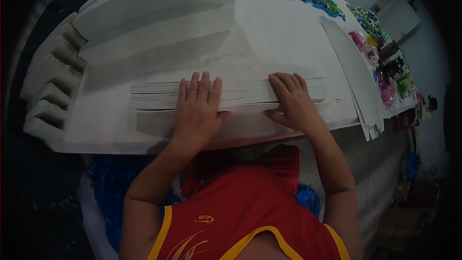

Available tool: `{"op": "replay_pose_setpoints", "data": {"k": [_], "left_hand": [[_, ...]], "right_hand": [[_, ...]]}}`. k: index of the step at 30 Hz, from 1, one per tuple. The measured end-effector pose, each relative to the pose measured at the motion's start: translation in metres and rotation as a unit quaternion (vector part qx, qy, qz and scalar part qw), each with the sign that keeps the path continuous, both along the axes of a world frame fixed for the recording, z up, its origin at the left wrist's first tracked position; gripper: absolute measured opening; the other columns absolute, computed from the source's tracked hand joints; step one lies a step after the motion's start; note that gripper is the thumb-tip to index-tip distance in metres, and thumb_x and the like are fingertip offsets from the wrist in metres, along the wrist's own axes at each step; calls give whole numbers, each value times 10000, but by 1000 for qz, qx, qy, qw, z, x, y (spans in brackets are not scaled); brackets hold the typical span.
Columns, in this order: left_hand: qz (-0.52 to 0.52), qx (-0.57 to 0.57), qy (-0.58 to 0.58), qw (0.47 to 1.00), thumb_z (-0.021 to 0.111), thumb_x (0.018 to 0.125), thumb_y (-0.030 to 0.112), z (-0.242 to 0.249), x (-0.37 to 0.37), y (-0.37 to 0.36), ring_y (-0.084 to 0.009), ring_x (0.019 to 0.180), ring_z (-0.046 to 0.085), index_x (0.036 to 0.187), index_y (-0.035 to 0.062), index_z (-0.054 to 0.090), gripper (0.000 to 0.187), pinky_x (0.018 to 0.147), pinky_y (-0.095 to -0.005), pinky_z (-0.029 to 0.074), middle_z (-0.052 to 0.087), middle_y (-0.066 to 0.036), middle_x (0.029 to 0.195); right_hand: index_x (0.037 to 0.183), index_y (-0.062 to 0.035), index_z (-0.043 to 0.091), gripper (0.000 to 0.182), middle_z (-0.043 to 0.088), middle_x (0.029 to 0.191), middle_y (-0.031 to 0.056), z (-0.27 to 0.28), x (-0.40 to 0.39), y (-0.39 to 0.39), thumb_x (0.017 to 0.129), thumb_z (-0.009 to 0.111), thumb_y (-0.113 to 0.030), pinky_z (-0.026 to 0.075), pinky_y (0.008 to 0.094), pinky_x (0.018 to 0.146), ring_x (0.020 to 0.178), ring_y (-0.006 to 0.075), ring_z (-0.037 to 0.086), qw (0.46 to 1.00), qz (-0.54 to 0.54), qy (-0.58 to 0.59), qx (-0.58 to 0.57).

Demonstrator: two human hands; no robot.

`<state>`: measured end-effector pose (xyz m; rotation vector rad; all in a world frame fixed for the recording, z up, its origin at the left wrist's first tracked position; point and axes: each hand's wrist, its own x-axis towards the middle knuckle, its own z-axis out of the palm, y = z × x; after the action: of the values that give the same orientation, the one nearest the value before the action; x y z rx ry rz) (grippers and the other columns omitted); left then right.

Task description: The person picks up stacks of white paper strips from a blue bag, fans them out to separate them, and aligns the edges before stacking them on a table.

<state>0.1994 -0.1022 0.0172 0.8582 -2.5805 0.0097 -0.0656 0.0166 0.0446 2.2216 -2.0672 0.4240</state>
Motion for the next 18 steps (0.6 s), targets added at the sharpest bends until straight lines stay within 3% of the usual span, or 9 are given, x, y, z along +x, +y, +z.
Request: {"op": "replay_pose_setpoints", "data": {"k": [2,5,18], "left_hand": [[-4,-1,-9,1000,832,856,419,-2,3,2,-447,1499,422,1534,46,512,838,1266,-605,267,495,-276,1562],[-9,-15,-12,1000,832,850,405,-2,6,7,-457,1490,430,1526,42,521,829,1255,-630,271,505,-273,1552],[10,-11,-65,998,846,851,306,2,5,8,-468,1533,369,1559,23,466,851,1265,-636,248,448,-269,1609]], "right_hand": [[1532,-42,462,936,514,1537,165,-5,1,8,747,893,-311,298,560,1251,1473,350,443,1000,2,14,-23],[1560,-48,440,947,450,1620,174,-11,4,13,772,879,-335,271,574,1266,1531,364,387,1000,-9,12,-22],[1603,-80,407,971,393,1674,159,-10,10,18,801,872,-371,236,595,1284,1575,362,331,998,-61,7,8]]}}
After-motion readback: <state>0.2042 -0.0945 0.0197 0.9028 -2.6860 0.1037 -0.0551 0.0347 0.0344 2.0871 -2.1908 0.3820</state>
